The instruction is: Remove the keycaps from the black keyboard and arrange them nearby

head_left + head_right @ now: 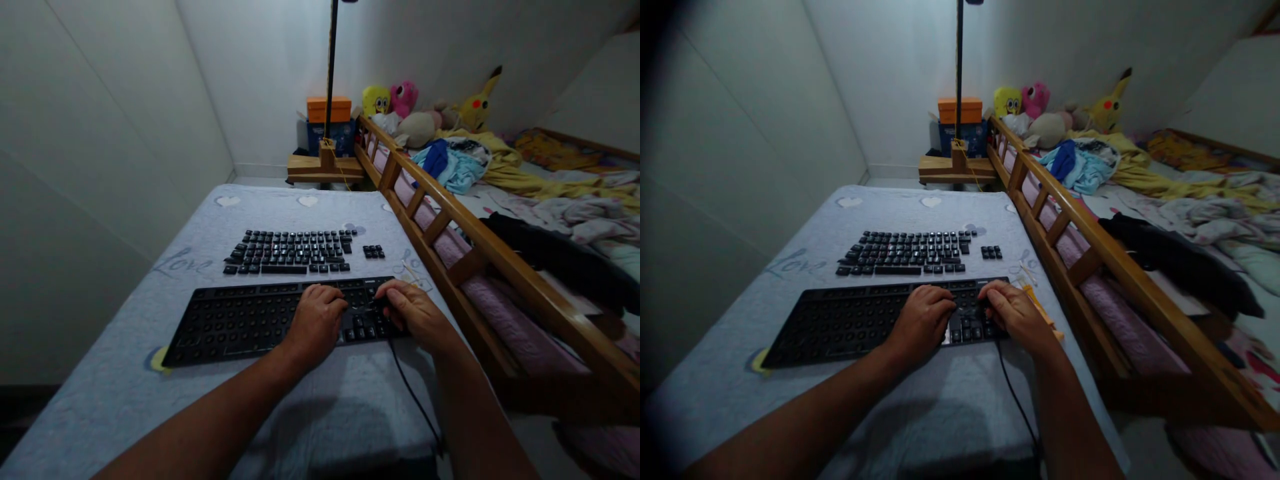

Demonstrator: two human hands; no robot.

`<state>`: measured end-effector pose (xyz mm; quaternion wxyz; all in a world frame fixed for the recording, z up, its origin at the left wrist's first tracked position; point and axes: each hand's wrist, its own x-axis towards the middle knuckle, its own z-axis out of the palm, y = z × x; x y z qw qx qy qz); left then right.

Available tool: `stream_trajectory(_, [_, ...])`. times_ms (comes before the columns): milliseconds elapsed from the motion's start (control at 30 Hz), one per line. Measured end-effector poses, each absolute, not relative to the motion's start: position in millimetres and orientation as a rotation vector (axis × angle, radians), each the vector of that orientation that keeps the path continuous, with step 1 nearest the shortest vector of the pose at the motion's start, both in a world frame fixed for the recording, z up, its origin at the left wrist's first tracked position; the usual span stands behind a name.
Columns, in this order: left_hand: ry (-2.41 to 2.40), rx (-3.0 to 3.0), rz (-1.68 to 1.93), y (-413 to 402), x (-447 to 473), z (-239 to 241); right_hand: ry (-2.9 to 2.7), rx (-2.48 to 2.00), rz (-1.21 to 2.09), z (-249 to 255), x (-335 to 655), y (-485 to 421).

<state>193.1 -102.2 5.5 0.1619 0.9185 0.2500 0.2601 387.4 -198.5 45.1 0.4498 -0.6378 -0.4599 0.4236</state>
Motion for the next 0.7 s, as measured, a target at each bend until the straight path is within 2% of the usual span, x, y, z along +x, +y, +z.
stream_trajectory(200, [0.719,2.63,0.707,-104,192,5,-1.311,-1.584,0.924,43,383,-199])
stream_trajectory(400, [0.727,2.635,0.676,-103,193,6,-1.182,-1.602,1.196,44,383,-206])
stream_trajectory(600, [0.732,2.633,0.637,-104,194,7,-1.464,-1.704,0.871,51,380,-208])
stream_trajectory(700, [0.73,2.637,0.636,-104,194,8,-1.53,-1.738,0.81,51,376,-208])
